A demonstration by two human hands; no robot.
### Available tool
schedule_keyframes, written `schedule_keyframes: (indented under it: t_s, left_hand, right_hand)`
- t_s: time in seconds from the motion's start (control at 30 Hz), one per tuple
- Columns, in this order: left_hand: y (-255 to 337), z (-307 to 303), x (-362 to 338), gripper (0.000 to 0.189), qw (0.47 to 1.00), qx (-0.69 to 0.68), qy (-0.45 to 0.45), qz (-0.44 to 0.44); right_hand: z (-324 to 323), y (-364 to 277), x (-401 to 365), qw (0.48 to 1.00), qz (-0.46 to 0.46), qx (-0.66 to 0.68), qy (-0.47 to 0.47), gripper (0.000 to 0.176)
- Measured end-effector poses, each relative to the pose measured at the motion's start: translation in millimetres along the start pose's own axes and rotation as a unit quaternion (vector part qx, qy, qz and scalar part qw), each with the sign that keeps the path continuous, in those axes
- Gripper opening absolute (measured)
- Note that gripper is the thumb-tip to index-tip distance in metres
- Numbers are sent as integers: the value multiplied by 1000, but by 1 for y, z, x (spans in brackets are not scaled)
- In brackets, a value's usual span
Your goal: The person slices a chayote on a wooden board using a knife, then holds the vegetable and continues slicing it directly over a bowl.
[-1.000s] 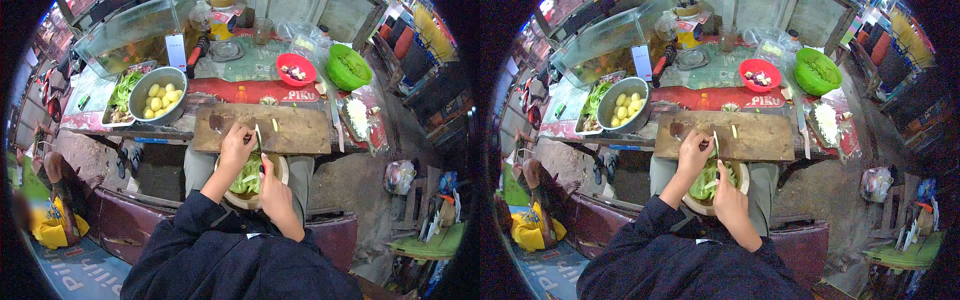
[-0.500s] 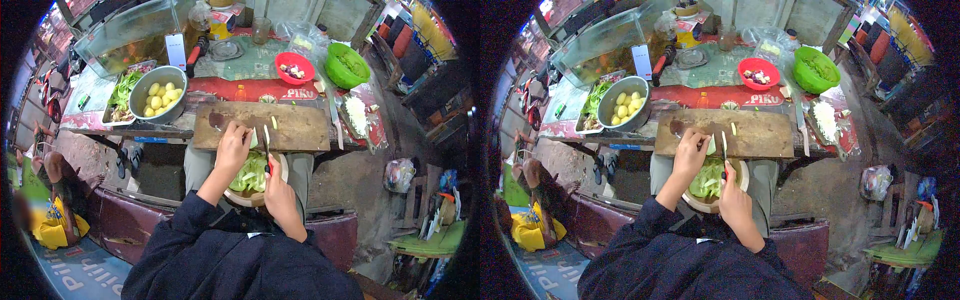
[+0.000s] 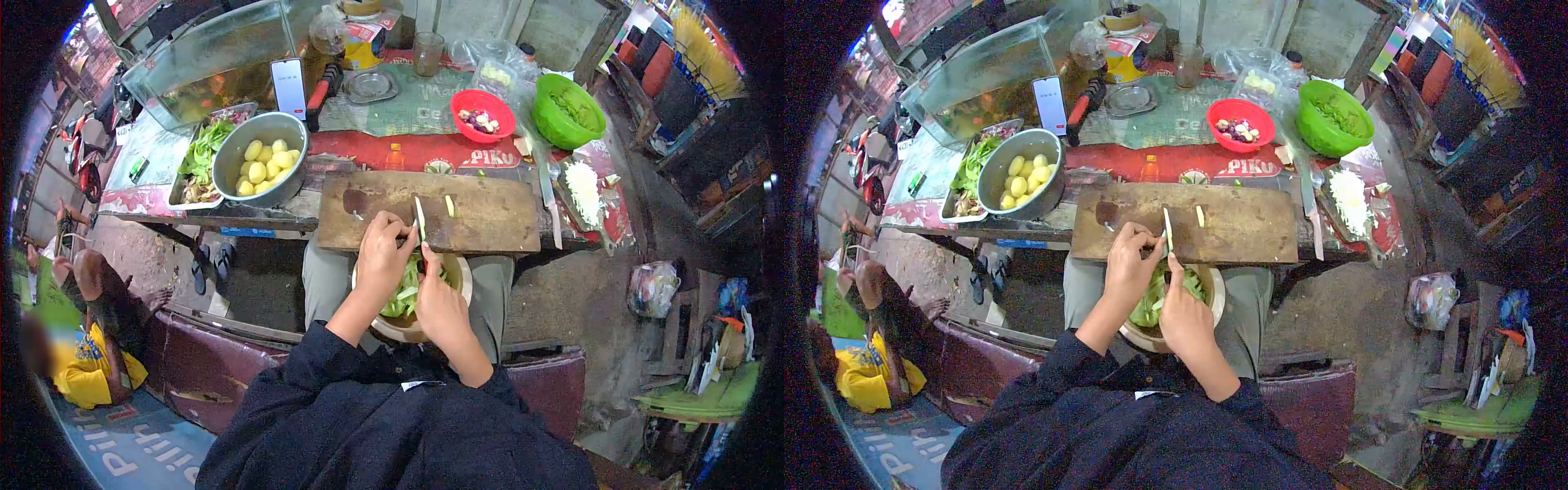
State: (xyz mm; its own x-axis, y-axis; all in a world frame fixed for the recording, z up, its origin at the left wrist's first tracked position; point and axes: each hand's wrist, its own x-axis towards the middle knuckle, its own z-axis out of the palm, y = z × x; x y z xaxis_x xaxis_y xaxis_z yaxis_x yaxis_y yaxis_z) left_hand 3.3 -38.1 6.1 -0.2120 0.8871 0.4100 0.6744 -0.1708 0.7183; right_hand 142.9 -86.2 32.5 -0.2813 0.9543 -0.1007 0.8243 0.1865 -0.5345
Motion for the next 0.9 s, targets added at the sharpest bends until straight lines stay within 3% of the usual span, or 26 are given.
schedule_keyframes:
  t_s: [0.17,0.33,0.63,0.7,0.9]
  left_hand:
    - [-10,-1,-2,15,999,-50,16,14]
    - [-8,1,-2,14,999,-35,2,-9]
    - [-10,0,-2,13,1000,-11,7,16]
    - [-10,-3,-2,13,998,-57,-6,-13]
    - [-8,-12,-3,14,998,-60,-21,3]
  right_hand:
    - [-14,2,-12,999,20,35,13,56]
    - [-9,-2,-34,1000,-16,26,2,57]
    - [6,3,-4,999,-13,34,8,56]
    - [0,5,-5,998,-27,53,23,56]
    - [-16,-9,-33,997,24,55,-39,56]
